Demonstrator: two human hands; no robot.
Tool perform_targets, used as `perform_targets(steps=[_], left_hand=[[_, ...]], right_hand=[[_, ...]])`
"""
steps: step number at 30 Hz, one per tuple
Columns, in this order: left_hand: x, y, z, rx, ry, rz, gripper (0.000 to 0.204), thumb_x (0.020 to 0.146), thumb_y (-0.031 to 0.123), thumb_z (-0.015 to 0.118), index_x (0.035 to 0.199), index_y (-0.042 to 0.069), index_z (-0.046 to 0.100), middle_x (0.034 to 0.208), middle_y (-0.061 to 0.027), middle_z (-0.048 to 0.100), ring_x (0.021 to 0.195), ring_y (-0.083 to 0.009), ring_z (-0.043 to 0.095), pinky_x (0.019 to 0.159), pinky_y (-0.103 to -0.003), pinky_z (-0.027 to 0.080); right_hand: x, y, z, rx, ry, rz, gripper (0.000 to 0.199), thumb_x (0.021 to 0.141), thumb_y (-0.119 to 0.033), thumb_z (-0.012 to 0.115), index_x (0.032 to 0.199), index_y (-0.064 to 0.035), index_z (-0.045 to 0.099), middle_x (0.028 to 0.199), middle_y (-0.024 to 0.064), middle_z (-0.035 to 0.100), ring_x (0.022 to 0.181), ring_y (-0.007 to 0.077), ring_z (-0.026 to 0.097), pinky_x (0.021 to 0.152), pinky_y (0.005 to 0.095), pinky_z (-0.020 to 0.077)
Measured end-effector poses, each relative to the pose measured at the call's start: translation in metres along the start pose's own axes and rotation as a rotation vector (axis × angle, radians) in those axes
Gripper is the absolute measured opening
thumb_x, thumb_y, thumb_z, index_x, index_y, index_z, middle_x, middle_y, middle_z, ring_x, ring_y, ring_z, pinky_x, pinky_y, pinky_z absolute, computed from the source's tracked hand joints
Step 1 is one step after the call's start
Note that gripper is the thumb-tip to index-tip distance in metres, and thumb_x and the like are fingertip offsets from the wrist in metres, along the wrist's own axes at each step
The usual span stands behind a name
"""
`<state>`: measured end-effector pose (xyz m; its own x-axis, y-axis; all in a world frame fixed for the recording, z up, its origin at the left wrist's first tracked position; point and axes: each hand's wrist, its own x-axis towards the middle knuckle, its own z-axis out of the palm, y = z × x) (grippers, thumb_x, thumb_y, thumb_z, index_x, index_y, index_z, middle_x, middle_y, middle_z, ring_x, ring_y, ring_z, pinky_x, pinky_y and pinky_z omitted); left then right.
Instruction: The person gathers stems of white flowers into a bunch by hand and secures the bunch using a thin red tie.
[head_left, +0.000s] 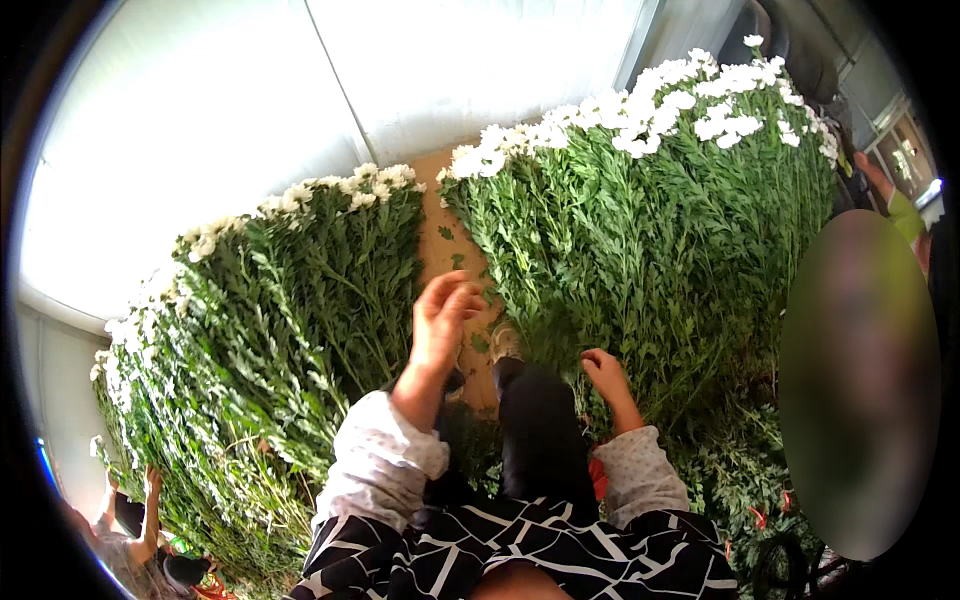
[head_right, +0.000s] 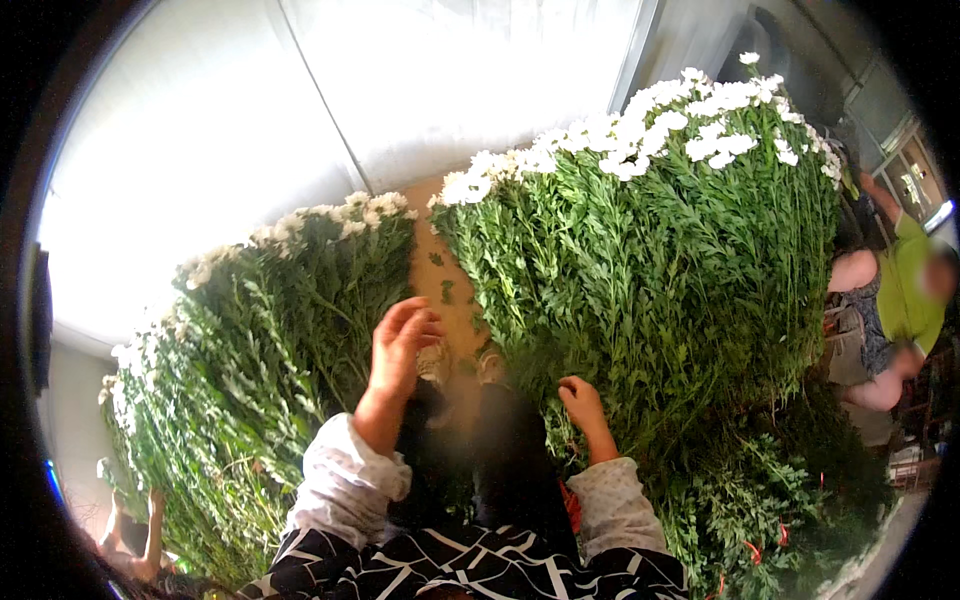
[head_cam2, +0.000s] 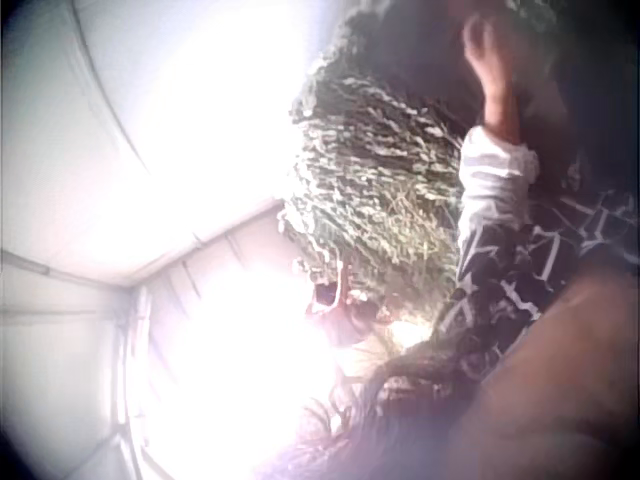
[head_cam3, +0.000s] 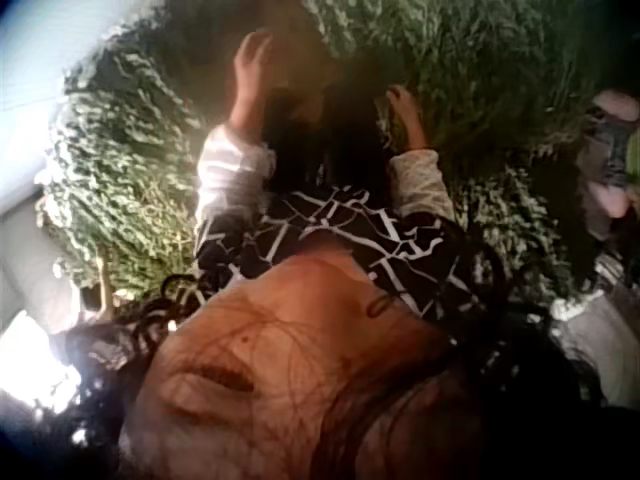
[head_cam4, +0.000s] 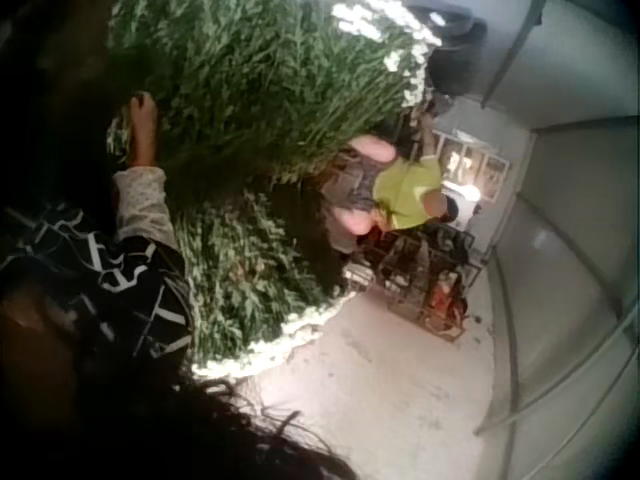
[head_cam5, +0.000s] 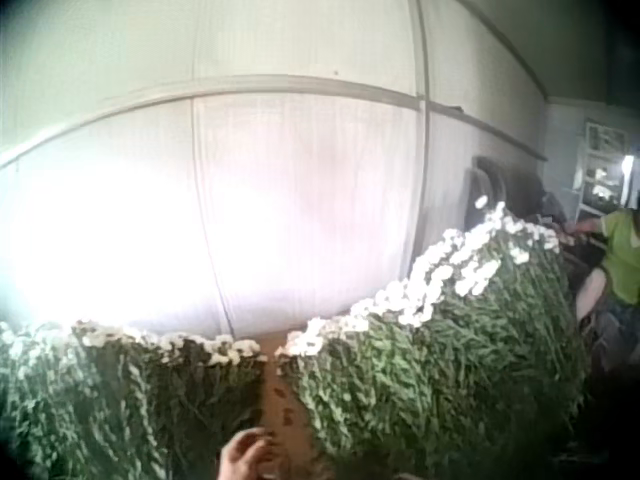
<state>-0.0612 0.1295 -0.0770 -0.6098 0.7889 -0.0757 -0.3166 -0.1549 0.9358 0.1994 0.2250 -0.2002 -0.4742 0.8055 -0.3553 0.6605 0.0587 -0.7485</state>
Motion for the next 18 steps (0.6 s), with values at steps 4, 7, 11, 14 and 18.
perform_targets(steps=[4, 7, 11, 14, 18], left_hand=[[0.032, -0.025, 0.025, 0.035, -0.133, -0.162, 0.022, 0.077, 0.014, 0.051, 0.094, -0.001, 0.05, 0.076, -0.0062, 0.055, 0.063, -0.0113, 0.052, 0.058, -0.022, 0.041], [0.041, -0.037, 0.014, 0.022, -0.146, -0.283, 0.022, 0.077, 0.015, 0.05, 0.092, -0.002, 0.05, 0.075, -0.0058, 0.055, 0.063, -0.0108, 0.05, 0.059, -0.023, 0.041], [0.05, -0.016, 0.005, -0.029, -0.123, -0.393, 0.022, 0.078, 0.016, 0.05, 0.092, -0.001, 0.05, 0.077, -0.0042, 0.055, 0.065, -0.0094, 0.05, 0.061, -0.022, 0.041], [0.048, -0.031, -0.021, -0.099, -0.055, -0.421, 0.022, 0.078, 0.016, 0.051, 0.092, 0.0, 0.05, 0.077, -0.0045, 0.055, 0.065, -0.0094, 0.05, 0.061, -0.023, 0.041], [0.049, -0.03, -0.028, -0.168, -0.042, -0.504, 0.02, 0.078, 0.016, 0.051, 0.09, 0.001, 0.051, 0.077, -0.0049, 0.056, 0.063, -0.0099, 0.05, 0.061, -0.022, 0.041]], right_hand=[[0.093, 0.016, 0.052, -0.078, -0.035, -0.001, 0.03, 0.076, -0.022, 0.048, 0.097, -0.0005, 0.051, 0.092, 0.0114, 0.055, 0.083, 0.0232, 0.053, 0.071, 0.0319, 0.0413], [0.169, 0.014, 0.08, -0.166, -0.02, -0.043, 0.035, 0.074, -0.025, 0.05, 0.099, 0.0003, 0.05, 0.094, 0.0156, 0.053, 0.085, 0.0266, 0.051, 0.071, 0.0356, 0.0412], [0.227, 0.011, 0.144, -0.467, 0.132, -0.23, 0.071, 0.061, -0.043, 0.061, 0.114, -0.0035, 0.035, 0.103, 0.0212, 0.045, 0.096, 0.0313, 0.044, 0.075, 0.0395, 0.0383], [0.213, -0.028, 0.167, -0.772, 0.144, -0.07, 0.061, 0.063, -0.034, 0.062, 0.11, -0.0047, 0.038, 0.098, 0.0162, 0.043, 0.091, 0.0305, 0.042, 0.073, 0.0427, 0.0392], [0.247, 0.017, 0.158, -0.628, 0.229, -0.092, 0.026, 0.067, -0.015, 0.056, 0.089, -0.0018, 0.05, 0.087, 0.0155, 0.047, 0.078, 0.0317, 0.05, 0.065, 0.0387, 0.0436]])
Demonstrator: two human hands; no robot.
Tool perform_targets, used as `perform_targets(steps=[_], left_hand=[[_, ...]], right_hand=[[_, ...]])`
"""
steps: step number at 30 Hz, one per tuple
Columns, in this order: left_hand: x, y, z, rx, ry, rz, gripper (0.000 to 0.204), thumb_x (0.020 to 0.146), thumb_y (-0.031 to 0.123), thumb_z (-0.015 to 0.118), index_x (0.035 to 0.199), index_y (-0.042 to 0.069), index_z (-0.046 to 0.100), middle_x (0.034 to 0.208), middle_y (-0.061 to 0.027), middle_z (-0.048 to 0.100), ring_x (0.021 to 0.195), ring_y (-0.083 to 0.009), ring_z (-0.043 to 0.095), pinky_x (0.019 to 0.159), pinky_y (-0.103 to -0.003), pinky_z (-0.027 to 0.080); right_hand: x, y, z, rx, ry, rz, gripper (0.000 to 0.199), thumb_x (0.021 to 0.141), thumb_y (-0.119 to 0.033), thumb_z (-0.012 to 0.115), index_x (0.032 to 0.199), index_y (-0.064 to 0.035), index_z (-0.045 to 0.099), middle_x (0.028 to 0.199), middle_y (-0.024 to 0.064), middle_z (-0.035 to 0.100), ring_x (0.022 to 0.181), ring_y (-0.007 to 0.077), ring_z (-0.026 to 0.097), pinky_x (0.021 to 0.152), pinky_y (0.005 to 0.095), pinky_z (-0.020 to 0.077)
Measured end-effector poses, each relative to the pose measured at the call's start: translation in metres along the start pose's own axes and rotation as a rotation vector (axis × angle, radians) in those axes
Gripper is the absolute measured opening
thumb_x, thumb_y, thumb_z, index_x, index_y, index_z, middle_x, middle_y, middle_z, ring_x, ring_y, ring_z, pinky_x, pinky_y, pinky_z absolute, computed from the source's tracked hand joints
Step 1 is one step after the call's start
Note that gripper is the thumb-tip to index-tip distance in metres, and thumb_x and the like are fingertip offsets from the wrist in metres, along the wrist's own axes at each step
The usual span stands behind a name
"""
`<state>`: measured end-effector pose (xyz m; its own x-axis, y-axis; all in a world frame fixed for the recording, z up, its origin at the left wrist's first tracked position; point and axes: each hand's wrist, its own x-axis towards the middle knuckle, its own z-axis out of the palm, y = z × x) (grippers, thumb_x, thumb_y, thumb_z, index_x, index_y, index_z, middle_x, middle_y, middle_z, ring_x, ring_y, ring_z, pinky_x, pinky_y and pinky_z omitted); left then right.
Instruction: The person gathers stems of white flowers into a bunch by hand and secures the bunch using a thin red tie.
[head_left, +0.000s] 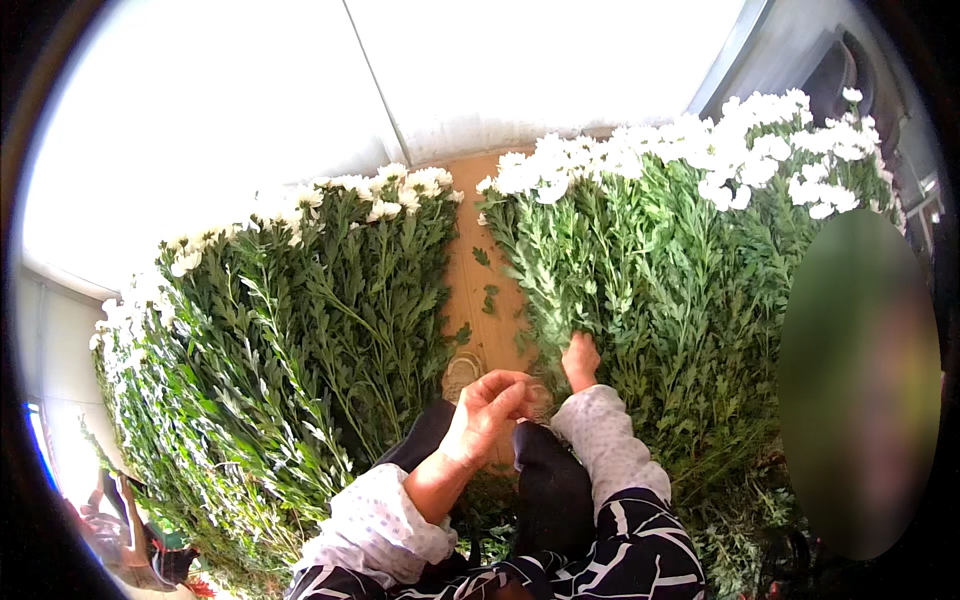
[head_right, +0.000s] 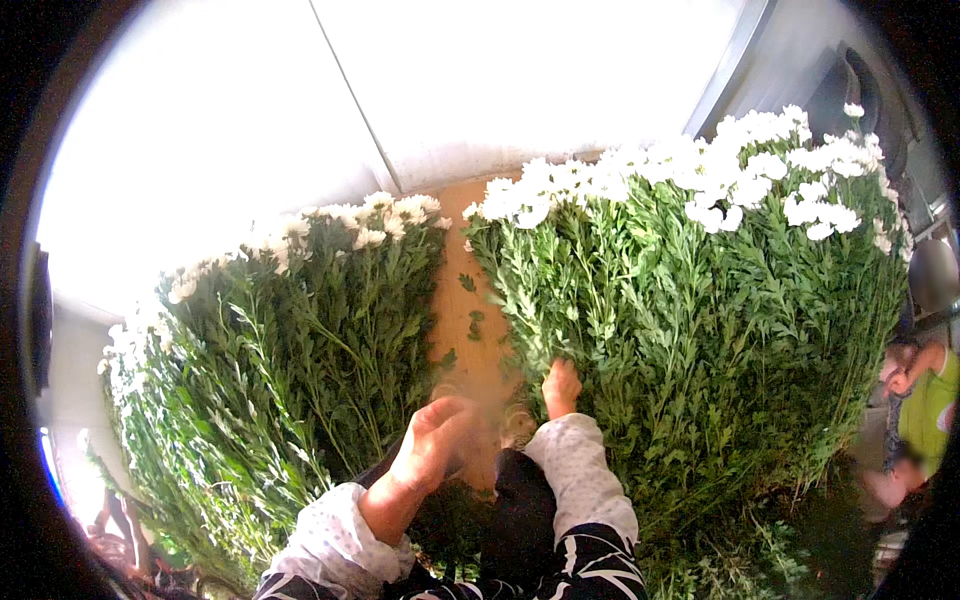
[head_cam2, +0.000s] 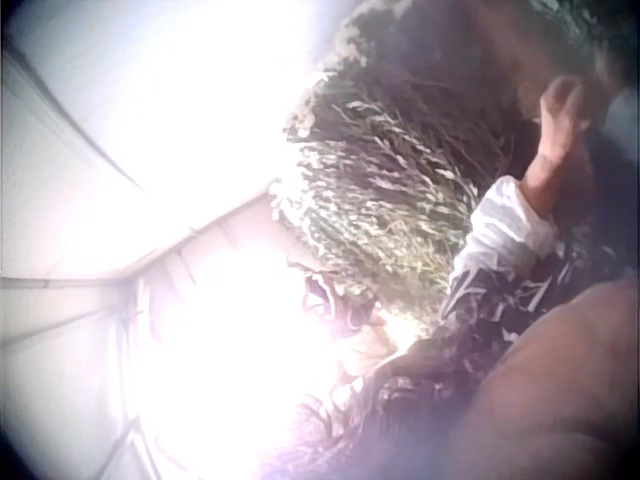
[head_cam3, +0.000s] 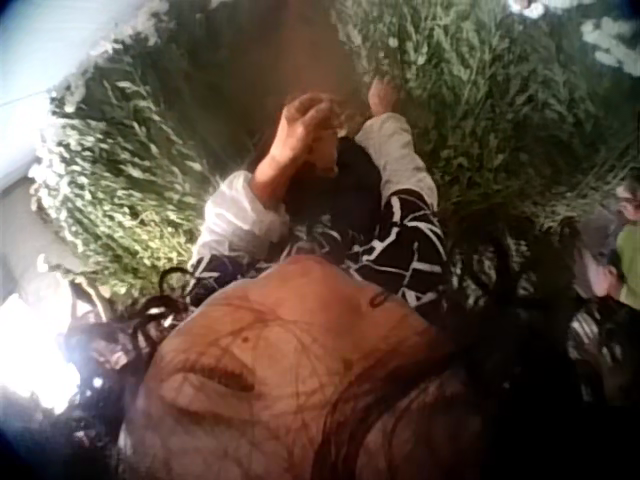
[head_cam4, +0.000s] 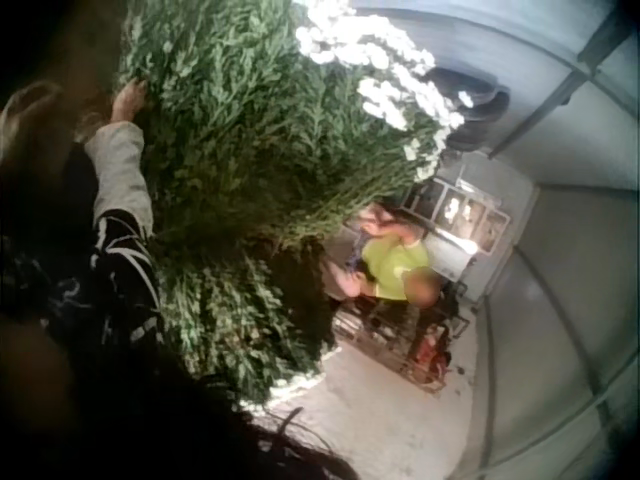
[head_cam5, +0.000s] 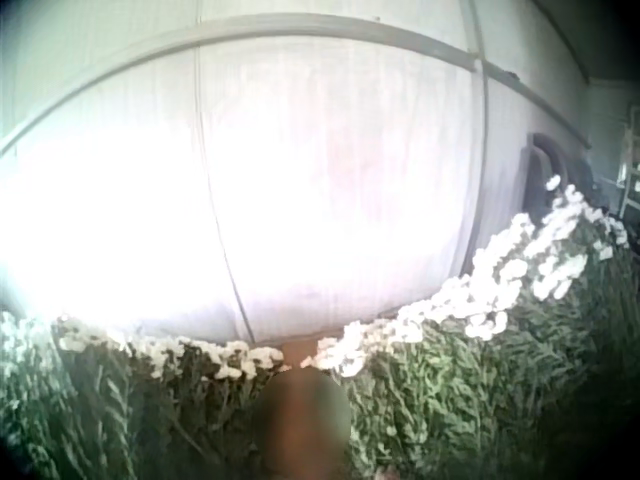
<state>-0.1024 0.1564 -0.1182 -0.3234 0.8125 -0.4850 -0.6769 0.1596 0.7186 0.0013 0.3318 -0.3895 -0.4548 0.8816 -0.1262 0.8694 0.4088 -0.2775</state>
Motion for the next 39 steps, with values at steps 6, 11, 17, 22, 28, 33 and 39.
perform_targets(steps=[6, 11, 17, 22, 28, 33, 39], left_hand=[[-0.005, 0.001, -0.008, -0.11, -0.006, 0.121, 0.018, 0.078, 0.016, 0.051, 0.089, 0.002, 0.051, 0.074, -0.0045, 0.056, 0.061, -0.0091, 0.05, 0.059, -0.022, 0.041], [0.009, -0.002, -0.02, -0.166, 0.133, 0.118, 0.02, 0.078, 0.016, 0.049, 0.095, 0.005, 0.048, 0.08, -0.0038, 0.054, 0.062, -0.0088, 0.05, 0.056, -0.021, 0.04], [0.014, -0.002, -0.014, -0.146, 0.114, 0.16, 0.026, 0.077, 0.018, 0.051, 0.099, 0.006, 0.045, 0.083, -0.0027, 0.053, 0.066, -0.0089, 0.05, 0.056, -0.02, 0.039], [0.007, -0.002, -0.011, -0.131, 0.096, 0.116, 0.022, 0.076, 0.016, 0.051, 0.095, 0.005, 0.048, 0.081, -0.0025, 0.054, 0.066, -0.0091, 0.05, 0.058, -0.02, 0.04], [0.002, -0.006, -0.008, -0.13, 0.058, 0.069, 0.017, 0.077, 0.014, 0.05, 0.09, 0.003, 0.051, 0.077, -0.0029, 0.055, 0.065, -0.0102, 0.051, 0.057, -0.021, 0.042], [-0.003, -0.003, -0.009, -0.096, 0.025, -0.032, 0.02, 0.078, 0.017, 0.05, 0.093, 0.004, 0.05, 0.082, -0.0031, 0.055, 0.066, -0.0081, 0.051, 0.06, -0.02, 0.039], [0.002, -0.002, -0.009, -0.042, 0.045, -0.005, 0.021, 0.078, 0.02, 0.05, 0.093, 0.005, 0.05, 0.081, -0.0024, 0.055, 0.066, -0.0077, 0.051, 0.06, -0.02, 0.039]], right_hand=[[-0.029, 0.016, -0.105, 0.706, -0.37, 0.113, 0.026, 0.065, -0.011, 0.049, 0.086, 0.0027, 0.052, 0.073, 0.0146, 0.054, 0.067, 0.026, 0.052, 0.061, 0.0346, 0.0391], [-0.074, -0.005, -0.161, 0.91, -0.452, -0.109, 0.045, 0.068, -0.017, 0.051, 0.108, 0.0014, 0.04, 0.085, 0.0133, 0.053, 0.069, 0.0221, 0.054, 0.066, 0.0343, 0.0422], [-0.096, -0.007, -0.167, 0.047, 0.127, -0.054, 0.052, 0.072, -0.006, 0.052, 0.118, -0.0014, 0.029, 0.103, 0.0187, 0.042, 0.075, 0.0319, 0.051, 0.064, 0.0368, 0.0429], [-0.093, 0.004, -0.127, -0.217, 0.067, -0.02, 0.061, 0.067, -0.021, 0.06, 0.119, -0.0084, 0.029, 0.108, 0.0187, 0.037, 0.092, 0.0289, 0.043, 0.075, 0.0417, 0.0369], [-0.047, 0.041, -0.047, 0.16, 0.16, 0.058, 0.045, 0.073, -0.024, 0.052, 0.11, -0.0018, 0.038, 0.108, 0.0133, 0.042, 0.1, 0.0278, 0.041, 0.079, 0.0368, 0.0373], [-0.001, 0.028, -0.032, 0.061, -0.235, 0.219, 0.057, 0.069, -0.026, 0.055, 0.116, -0.0017, 0.033, 0.113, 0.016, 0.038, 0.103, 0.0307, 0.037, 0.079, 0.0372, 0.0382], [0.01, 0.037, -0.031, 0.171, -0.379, 0.15, 0.066, 0.057, -0.04, 0.062, 0.105, 0.0013, 0.044, 0.106, 0.02, 0.042, 0.096, 0.0323, 0.044, 0.077, 0.0395, 0.0386]])
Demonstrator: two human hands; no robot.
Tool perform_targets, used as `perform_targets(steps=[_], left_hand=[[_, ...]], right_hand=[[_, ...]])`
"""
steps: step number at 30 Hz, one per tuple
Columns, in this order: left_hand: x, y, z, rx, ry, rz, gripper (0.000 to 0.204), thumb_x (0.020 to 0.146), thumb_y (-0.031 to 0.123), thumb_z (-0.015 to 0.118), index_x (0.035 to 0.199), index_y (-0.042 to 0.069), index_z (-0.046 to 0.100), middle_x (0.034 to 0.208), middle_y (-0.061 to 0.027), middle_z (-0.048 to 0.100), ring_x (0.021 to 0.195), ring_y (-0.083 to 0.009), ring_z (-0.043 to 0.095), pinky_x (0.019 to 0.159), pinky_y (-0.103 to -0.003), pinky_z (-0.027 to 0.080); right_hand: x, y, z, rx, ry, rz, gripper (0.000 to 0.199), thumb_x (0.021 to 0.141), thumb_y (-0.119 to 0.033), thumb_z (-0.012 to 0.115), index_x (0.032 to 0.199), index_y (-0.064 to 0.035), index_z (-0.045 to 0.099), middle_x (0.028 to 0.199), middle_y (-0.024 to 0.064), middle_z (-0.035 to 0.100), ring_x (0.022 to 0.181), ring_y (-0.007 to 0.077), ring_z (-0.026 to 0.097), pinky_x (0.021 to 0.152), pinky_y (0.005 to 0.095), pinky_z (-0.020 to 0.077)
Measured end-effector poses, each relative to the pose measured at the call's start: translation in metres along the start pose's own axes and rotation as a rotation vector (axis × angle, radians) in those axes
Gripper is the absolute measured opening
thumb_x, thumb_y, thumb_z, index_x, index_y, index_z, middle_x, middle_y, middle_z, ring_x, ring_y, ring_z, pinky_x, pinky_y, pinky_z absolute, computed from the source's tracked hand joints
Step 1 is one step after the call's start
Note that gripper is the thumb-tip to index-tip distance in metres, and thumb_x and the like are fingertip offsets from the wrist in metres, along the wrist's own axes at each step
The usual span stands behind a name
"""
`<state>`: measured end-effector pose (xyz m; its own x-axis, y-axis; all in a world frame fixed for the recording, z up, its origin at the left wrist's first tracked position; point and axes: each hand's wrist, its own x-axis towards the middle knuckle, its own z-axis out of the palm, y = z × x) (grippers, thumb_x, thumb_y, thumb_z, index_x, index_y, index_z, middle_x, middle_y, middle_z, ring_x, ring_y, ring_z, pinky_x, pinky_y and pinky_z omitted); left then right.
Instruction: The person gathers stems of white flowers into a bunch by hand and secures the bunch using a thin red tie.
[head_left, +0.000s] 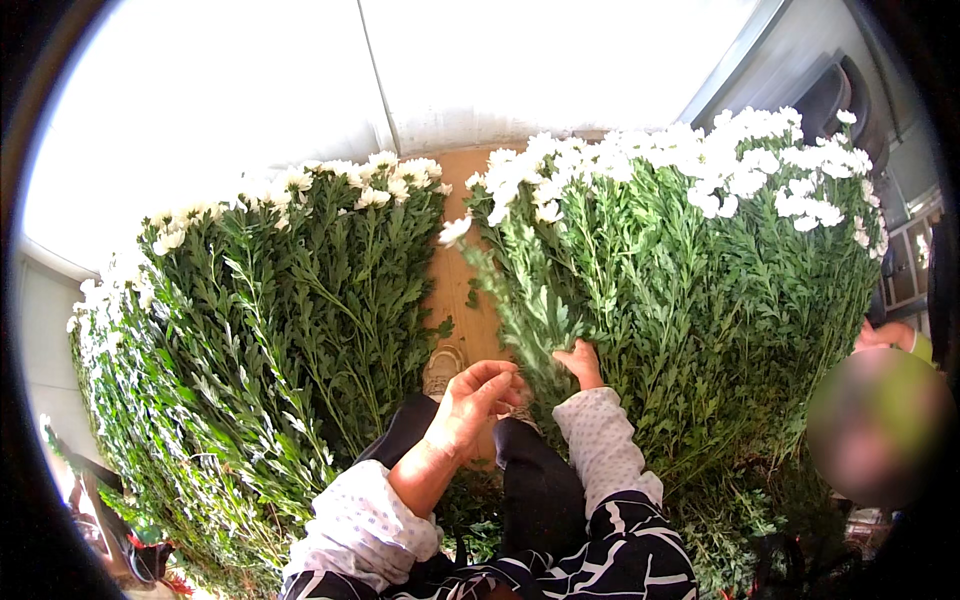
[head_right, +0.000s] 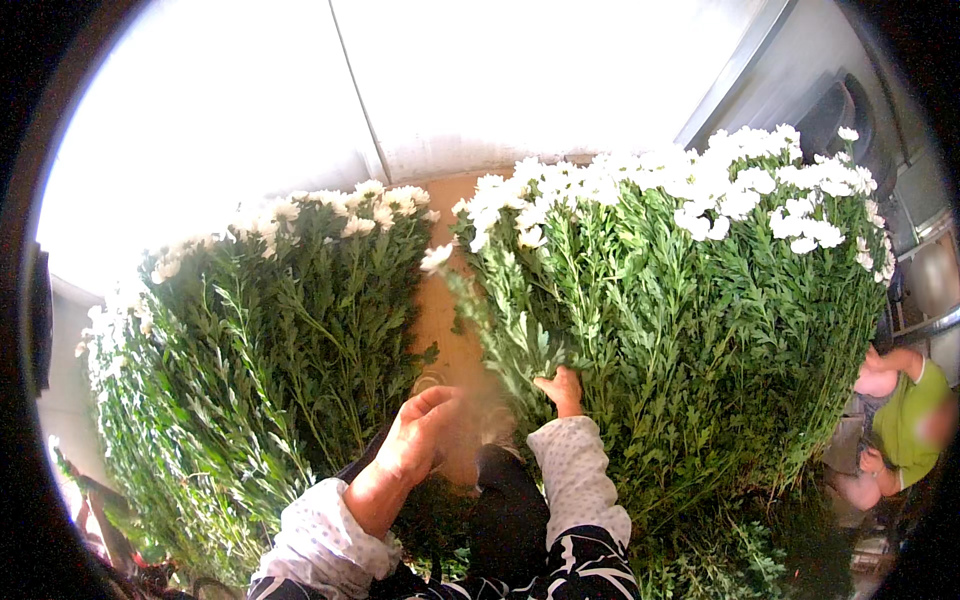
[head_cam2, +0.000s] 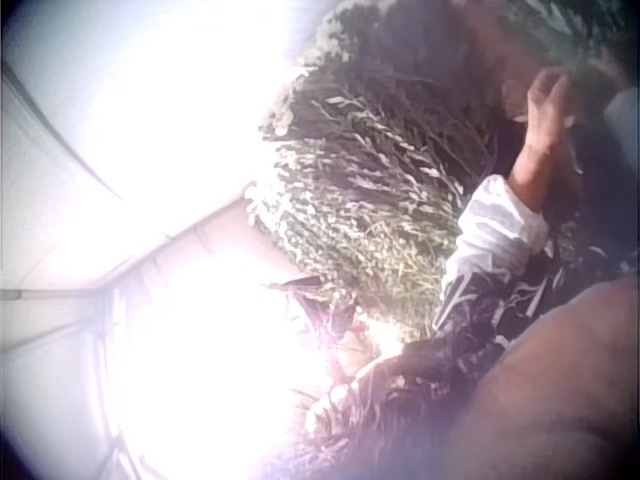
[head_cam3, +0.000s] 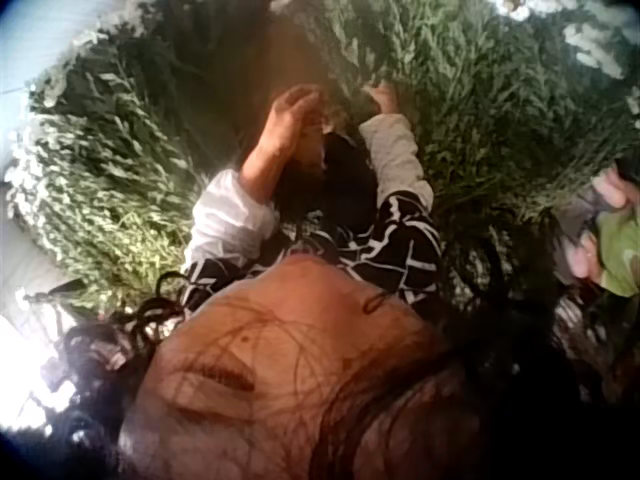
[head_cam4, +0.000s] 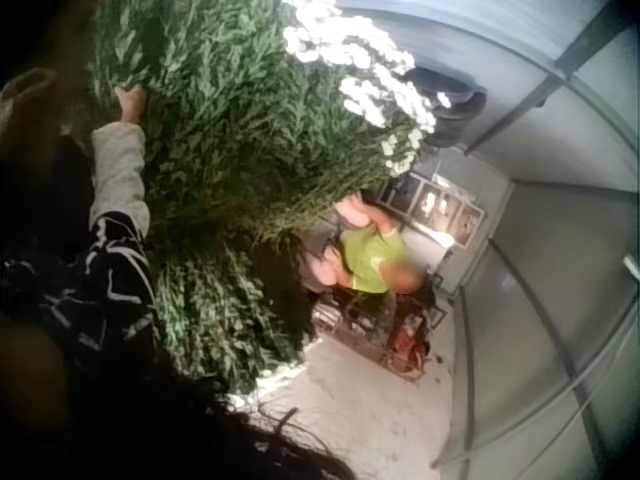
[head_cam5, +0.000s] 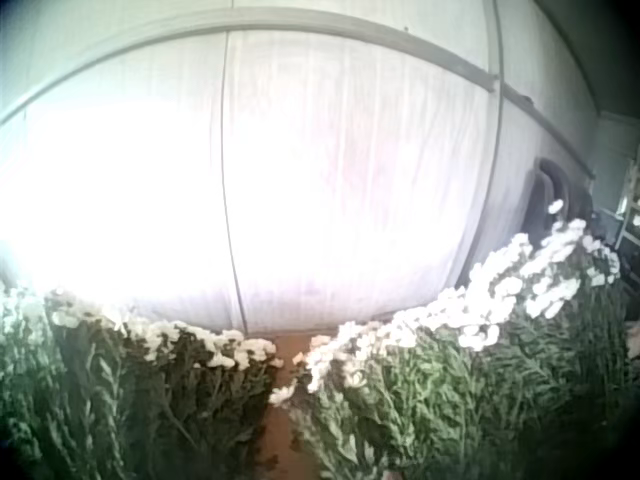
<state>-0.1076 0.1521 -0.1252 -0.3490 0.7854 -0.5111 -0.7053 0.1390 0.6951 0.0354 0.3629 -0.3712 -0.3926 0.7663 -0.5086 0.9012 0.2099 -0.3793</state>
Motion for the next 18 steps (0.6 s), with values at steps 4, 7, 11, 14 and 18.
perform_targets(steps=[4, 7, 11, 14, 18], left_hand=[[0.001, -0.003, -0.004, 0.007, -0.025, 0.004, 0.022, 0.078, 0.021, 0.05, 0.093, 0.005, 0.05, 0.081, -0.0024, 0.055, 0.065, -0.0076, 0.05, 0.06, -0.021, 0.039], [0.001, -0.003, 0.0, -0.016, -0.052, 0.027, 0.022, 0.078, 0.021, 0.05, 0.093, 0.005, 0.05, 0.08, -0.0024, 0.055, 0.065, -0.0082, 0.05, 0.06, -0.021, 0.039], [-0.001, -0.009, 0.002, -0.022, -0.044, -0.002, 0.022, 0.077, 0.02, 0.05, 0.093, 0.004, 0.05, 0.08, -0.0026, 0.055, 0.065, -0.0091, 0.05, 0.06, -0.022, 0.039], [0.003, -0.007, 0.003, -0.068, -0.07, 0.016, 0.022, 0.077, 0.02, 0.05, 0.092, 0.005, 0.05, 0.081, -0.0026, 0.055, 0.065, -0.0093, 0.049, 0.06, -0.022, 0.039], [0.008, -0.006, 0.002, -0.076, -0.072, 0.028, 0.022, 0.077, 0.022, 0.051, 0.092, 0.006, 0.05, 0.081, -0.0022, 0.055, 0.066, -0.0094, 0.05, 0.06, -0.023, 0.039]], right_hand=[[-0.027, -0.004, 0.007, 0.18, 0.177, -0.257, 0.053, 0.059, -0.039, 0.063, 0.085, 0.0056, 0.051, 0.084, 0.0211, 0.052, 0.077, 0.0347, 0.05, 0.066, 0.0394, 0.0411], [-0.041, 0.005, 0.015, 0.381, 0.322, -0.196, 0.051, 0.063, -0.04, 0.061, 0.082, 0.0065, 0.051, 0.079, 0.022, 0.052, 0.072, 0.0354, 0.051, 0.064, 0.0396, 0.0407], [-0.057, -0.02, -0.012, 0.182, 0.314, 0.047, 0.049, 0.067, -0.041, 0.057, 0.078, 0.0058, 0.05, 0.074, 0.0214, 0.051, 0.067, 0.0344, 0.05, 0.059, 0.0404, 0.0394], [-0.064, -0.063, -0.057, 0.311, 0.61, -0.379, 0.041, 0.076, -0.035, 0.048, 0.059, 0.0021, 0.048, 0.048, 0.0112, 0.043, 0.044, 0.0233, 0.042, 0.043, 0.036, 0.0338], [-0.101, -0.118, -0.152, 0.383, 0.456, -0.331, 0.034, 0.078, -0.031, 0.046, 0.066, 0.0002, 0.053, 0.046, 0.001, 0.043, 0.037, 0.0111, 0.037, 0.035, 0.0274, 0.0298]])
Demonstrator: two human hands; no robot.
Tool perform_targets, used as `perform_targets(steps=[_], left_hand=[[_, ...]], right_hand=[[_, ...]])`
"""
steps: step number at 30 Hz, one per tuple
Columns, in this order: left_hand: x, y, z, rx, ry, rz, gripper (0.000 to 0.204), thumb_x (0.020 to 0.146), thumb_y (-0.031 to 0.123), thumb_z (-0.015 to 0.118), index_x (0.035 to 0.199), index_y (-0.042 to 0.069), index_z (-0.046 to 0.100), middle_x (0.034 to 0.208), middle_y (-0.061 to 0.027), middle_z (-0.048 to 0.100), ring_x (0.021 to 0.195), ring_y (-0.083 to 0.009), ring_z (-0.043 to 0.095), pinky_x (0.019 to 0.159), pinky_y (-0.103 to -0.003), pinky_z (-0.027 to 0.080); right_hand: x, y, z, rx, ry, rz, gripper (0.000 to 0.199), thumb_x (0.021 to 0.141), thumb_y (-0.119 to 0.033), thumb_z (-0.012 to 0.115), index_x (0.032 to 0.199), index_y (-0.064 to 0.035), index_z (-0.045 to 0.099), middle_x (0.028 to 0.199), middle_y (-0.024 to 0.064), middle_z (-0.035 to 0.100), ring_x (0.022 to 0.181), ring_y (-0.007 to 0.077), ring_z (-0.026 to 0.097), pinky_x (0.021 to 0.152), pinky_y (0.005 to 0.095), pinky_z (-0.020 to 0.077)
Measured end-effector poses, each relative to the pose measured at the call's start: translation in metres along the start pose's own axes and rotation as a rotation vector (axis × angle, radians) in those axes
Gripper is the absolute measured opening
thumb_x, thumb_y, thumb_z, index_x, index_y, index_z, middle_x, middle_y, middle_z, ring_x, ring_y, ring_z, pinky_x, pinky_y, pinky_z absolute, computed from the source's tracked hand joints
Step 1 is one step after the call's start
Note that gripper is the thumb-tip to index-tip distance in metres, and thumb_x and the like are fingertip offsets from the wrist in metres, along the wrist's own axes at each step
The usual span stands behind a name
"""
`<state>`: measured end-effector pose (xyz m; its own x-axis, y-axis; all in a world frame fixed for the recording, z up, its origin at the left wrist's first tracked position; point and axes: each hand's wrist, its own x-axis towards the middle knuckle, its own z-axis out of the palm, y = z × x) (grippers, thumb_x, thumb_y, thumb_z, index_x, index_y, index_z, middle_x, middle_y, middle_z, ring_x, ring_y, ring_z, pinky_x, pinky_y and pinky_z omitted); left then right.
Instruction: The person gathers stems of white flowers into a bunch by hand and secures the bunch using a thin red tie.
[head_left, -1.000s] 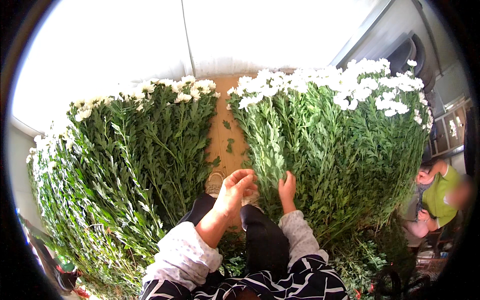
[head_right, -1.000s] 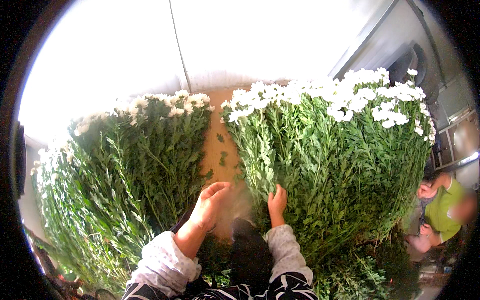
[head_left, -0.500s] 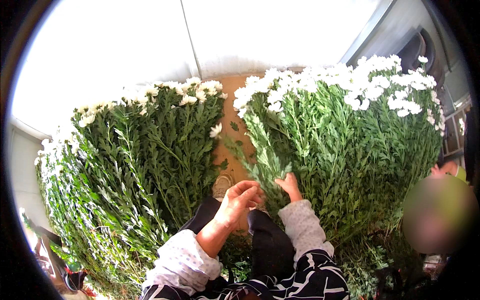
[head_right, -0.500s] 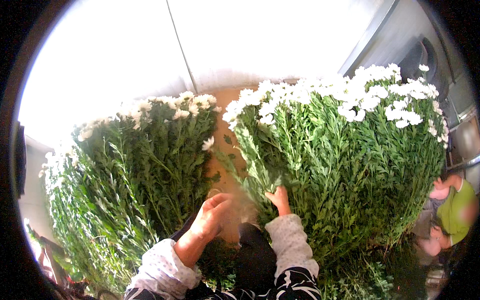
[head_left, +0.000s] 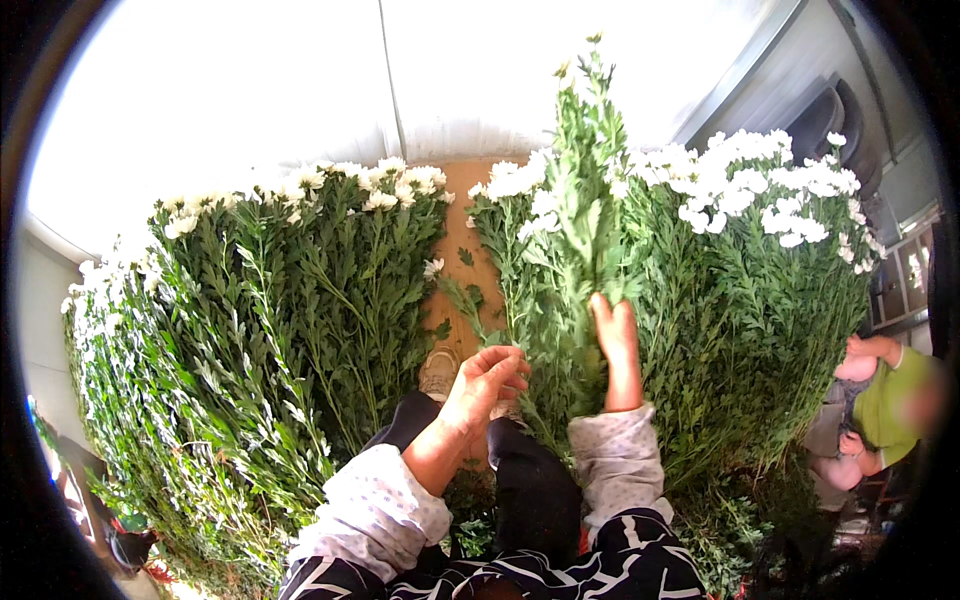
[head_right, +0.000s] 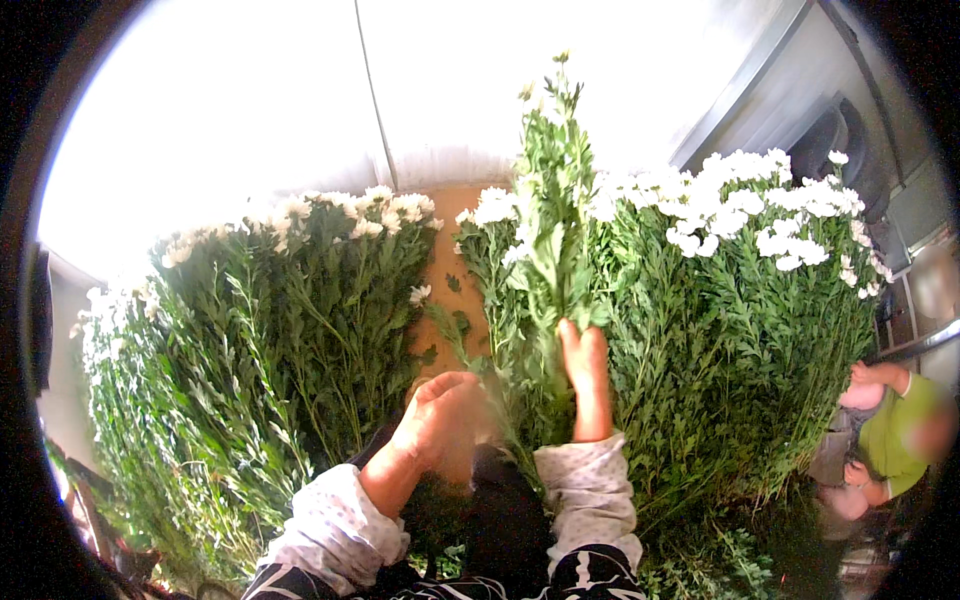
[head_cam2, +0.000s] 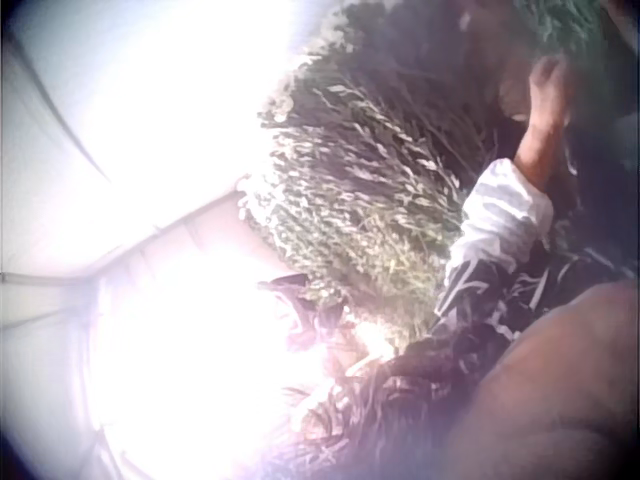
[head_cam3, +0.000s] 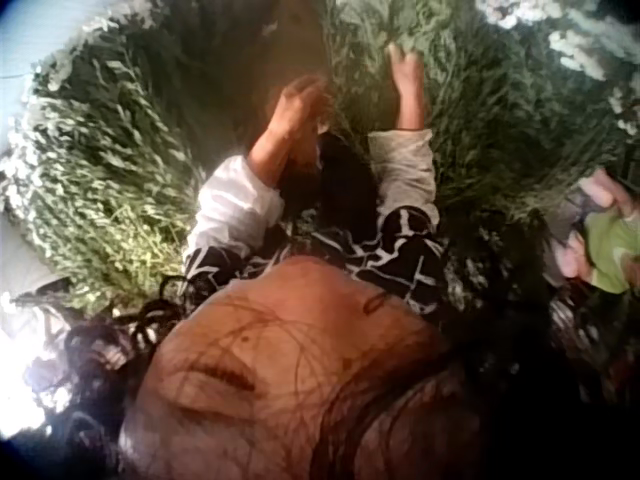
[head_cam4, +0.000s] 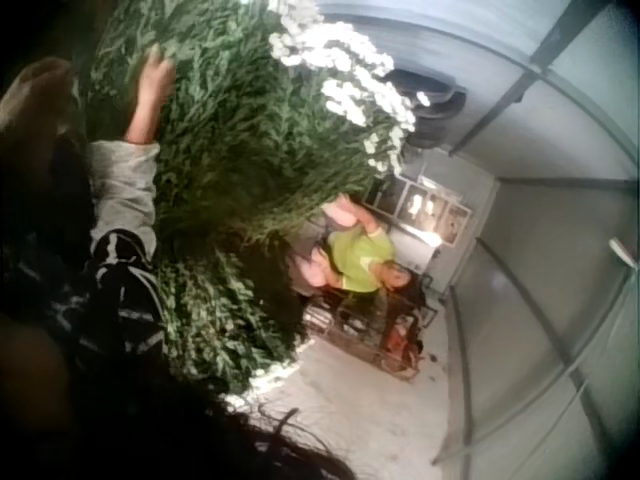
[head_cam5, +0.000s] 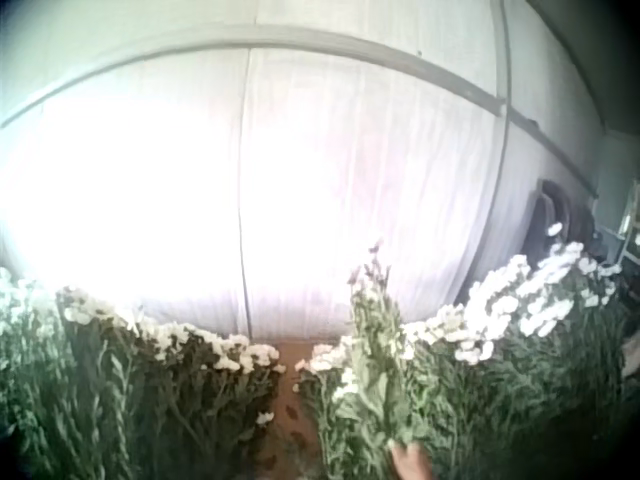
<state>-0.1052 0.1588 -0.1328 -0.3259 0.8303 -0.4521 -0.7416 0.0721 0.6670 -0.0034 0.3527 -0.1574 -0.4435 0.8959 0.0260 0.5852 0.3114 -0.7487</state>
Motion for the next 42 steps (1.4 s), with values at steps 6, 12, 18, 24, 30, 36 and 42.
perform_targets(steps=[6, 12, 18, 24, 30, 36, 42], left_hand=[[-0.001, 0.001, 0.0, 0.029, 0.012, 0.023, 0.023, 0.076, 0.024, 0.051, 0.092, 0.007, 0.051, 0.08, -0.002, 0.056, 0.065, -0.0088, 0.051, 0.058, -0.022, 0.038], [0.006, -0.008, 0.002, 0.031, -0.008, -0.002, 0.021, 0.076, 0.023, 0.051, 0.09, 0.007, 0.051, 0.079, -0.0022, 0.056, 0.063, -0.0082, 0.051, 0.056, -0.021, 0.038], [0.008, -0.013, 0.007, 0.073, -0.019, -0.019, 0.021, 0.076, 0.022, 0.051, 0.09, 0.007, 0.051, 0.078, -0.0019, 0.055, 0.063, -0.0086, 0.051, 0.056, -0.021, 0.038], [0.011, -0.013, 0.02, 0.103, 0.048, -0.013, 0.025, 0.076, 0.021, 0.051, 0.096, 0.006, 0.049, 0.08, -0.0019, 0.054, 0.066, -0.0086, 0.05, 0.056, -0.022, 0.038], [0.013, -0.013, 0.047, 0.167, 0.013, 0.054, 0.075, 0.071, 0.038, 0.056, 0.123, 0.0, 0.017, 0.121, -0.0184, 0.03, 0.11, -0.026, 0.031, 0.089, -0.036, 0.027], [0.011, -0.032, 0.072, -0.002, -0.103, 0.108, 0.067, 0.066, 0.029, 0.064, 0.116, 0.0, 0.03, 0.11, -0.0146, 0.041, 0.1, -0.0208, 0.041, 0.084, -0.03, 0.032], [0.014, -0.055, 0.094, -0.188, -0.133, 0.233, 0.021, 0.073, 0.007, 0.055, 0.093, 0.003, 0.05, 0.086, -0.0001, 0.053, 0.076, -0.0083, 0.047, 0.07, -0.022, 0.037]], right_hand=[[0.002, 0.053, -0.039, -0.333, -0.085, 0.156, 0.057, 0.072, -0.045, 0.049, 0.081, 0.0105, 0.05, 0.078, 0.0212, 0.054, 0.069, 0.0338, 0.054, 0.061, 0.038, 0.0413], [-0.044, 0.194, 0.02, -0.357, -0.119, 0.47, 0.065, 0.073, -0.049, 0.044, 0.115, 0.0005, 0.036, 0.106, 0.0221, 0.044, 0.093, 0.0347, 0.045, 0.075, 0.043, 0.0367], [-0.061, 0.187, 0.032, -0.368, 0.183, 0.439, 0.041, 0.083, -0.037, 0.032, 0.086, -0.0002, 0.051, 0.05, 0.0095, 0.043, 0.042, 0.022, 0.04, 0.043, 0.0389, 0.0342], [-0.084, 0.139, -0.011, -0.001, -0.086, 0.514, 0.049, 0.082, -0.04, 0.032, 0.052, -0.0025, 0.04, 0.047, 0.0072, 0.034, 0.042, 0.0189, 0.033, 0.043, 0.0335, 0.0271], [-0.166, 0.136, -0.034, 0.213, -0.284, 0.502, 0.057, 0.081, -0.048, 0.028, 0.101, 0.0036, 0.045, 0.093, 0.0191, 0.049, 0.086, 0.0261, 0.046, 0.076, 0.0323, 0.0329], [-0.204, 0.073, -0.055, 0.083, -0.339, 0.328, 0.047, 0.081, -0.04, 0.038, 0.104, 0.0008, 0.045, 0.099, 0.015, 0.049, 0.087, 0.0254, 0.048, 0.077, 0.0309, 0.0339], [-0.209, 0.085, -0.067, 0.348, -0.207, 0.146, 0.035, 0.08, -0.027, 0.044, 0.104, -0.0017, 0.044, 0.091, 0.0074, 0.047, 0.074, 0.0153, 0.043, 0.072, 0.0281, 0.0355]])
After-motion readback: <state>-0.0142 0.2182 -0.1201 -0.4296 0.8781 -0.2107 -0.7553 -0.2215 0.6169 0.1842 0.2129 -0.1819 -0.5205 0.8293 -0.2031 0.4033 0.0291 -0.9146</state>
